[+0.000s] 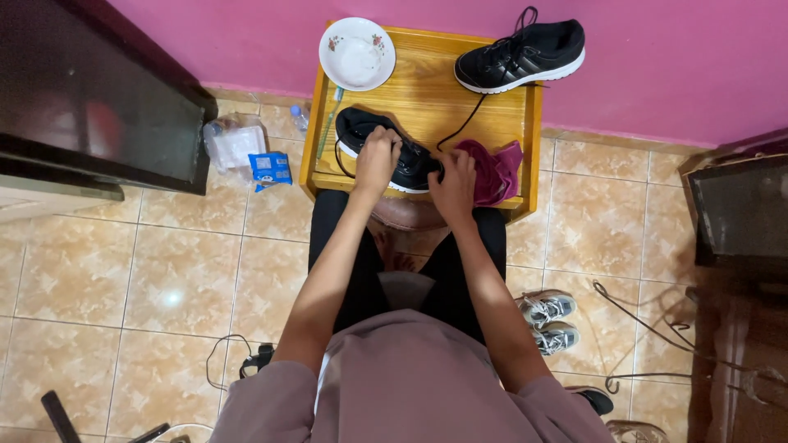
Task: A person is threading shoelaces through the eyelets of a black sneaker while sitting on the floor.
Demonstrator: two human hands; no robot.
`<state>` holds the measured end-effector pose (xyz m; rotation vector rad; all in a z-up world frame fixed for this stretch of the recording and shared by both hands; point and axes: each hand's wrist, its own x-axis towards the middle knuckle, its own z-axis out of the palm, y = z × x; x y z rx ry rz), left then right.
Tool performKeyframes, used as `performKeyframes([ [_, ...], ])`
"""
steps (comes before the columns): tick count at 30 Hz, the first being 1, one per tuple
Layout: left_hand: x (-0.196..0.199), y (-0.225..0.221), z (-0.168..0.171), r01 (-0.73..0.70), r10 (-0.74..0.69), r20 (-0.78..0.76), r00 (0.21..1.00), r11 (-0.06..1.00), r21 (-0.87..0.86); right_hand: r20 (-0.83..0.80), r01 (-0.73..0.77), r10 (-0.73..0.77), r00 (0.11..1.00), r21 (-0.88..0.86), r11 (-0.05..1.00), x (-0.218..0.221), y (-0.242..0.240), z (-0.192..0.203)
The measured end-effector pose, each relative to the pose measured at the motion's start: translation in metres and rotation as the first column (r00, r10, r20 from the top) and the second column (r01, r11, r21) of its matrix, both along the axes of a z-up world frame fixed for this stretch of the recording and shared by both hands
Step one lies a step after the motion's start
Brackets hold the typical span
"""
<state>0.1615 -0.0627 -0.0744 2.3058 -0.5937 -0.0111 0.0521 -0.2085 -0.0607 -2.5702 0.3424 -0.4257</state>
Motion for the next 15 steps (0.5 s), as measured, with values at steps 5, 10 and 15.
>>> performKeyframes([
  [5,0.001,-0.005,-0.031,-0.023,0.02,0.02,1.0,0.991,0.134,0.064,-0.027,0.02,0.998,0.104,0.994,0.02,0.003,0.01],
  [10,-0.007,-0.01,-0.037,-0.089,0.052,0.159,0.986,0.967,0.237,0.096,-0.172,0.159,0.983,0.137,0.976,0.045,0.004,-0.021],
  [15,-0.014,-0.017,-0.04,-0.167,0.12,0.234,0.965,0.967,0.191,0.052,-0.141,0.135,0.989,0.126,0.982,0.055,0.004,-0.048],
])
